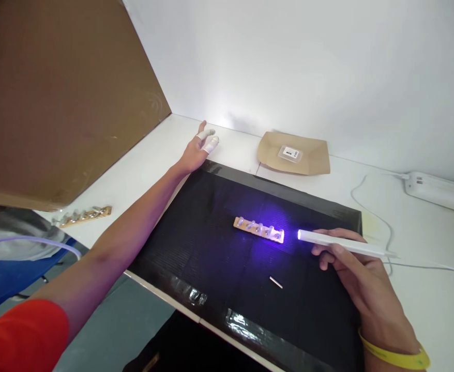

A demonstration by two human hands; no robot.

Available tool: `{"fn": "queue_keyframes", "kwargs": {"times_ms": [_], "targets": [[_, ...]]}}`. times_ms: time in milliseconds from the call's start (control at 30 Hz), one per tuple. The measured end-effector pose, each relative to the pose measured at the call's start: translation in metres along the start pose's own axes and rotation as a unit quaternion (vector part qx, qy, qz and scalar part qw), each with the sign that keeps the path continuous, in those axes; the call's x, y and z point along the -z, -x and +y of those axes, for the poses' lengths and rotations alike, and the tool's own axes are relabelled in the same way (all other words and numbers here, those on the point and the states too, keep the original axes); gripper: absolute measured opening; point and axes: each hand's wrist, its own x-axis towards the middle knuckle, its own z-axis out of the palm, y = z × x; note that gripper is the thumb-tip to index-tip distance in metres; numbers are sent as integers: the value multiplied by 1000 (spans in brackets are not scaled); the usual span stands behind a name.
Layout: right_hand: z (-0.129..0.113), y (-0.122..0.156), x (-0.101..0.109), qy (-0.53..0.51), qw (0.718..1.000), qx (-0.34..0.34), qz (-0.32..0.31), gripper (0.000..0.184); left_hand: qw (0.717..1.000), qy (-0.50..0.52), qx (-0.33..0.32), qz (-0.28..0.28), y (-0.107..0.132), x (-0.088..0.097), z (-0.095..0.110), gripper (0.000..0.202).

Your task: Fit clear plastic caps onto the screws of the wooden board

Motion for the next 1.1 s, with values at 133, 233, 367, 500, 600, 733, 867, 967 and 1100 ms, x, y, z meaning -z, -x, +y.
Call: {"fn": "queue_keyframes", "kwargs": {"times_ms": [133,233,367,500,600,733,867,967,1100], "targets": [[-2,0,-2,12,1000,8,6,34,1000,-6,19,-3,2,0,-2,74],[-3,2,-3,20,1000,0,9,35,1000,-7,20,10,1,5,-6,75],[-3,4,-4,22,1000,-4,13,34,993,-33,28,113,-2,15,-15,76],[-3,5,-5,17,1000,-1,21,30,974,-89,119,170,-3,24,-23,75],[-3,5,-4,9,1000,-4,25,26,964,-124,157,173,-3,26,-24,77],[-3,4,-3,4,1000,-8,26,24,971,-139,130,146,-2,23,-19,87],[-2,4,-4,-10,1000,1,13,24,974,-160,111,118,0,21,-12,92],[-2,4,-5,-23,1000,6,1,24,967,-204,117,95,2,21,-7,87],[0,2,-4,-23,999,15,-18,24,962,-232,116,89,1,22,-6,87]]}}
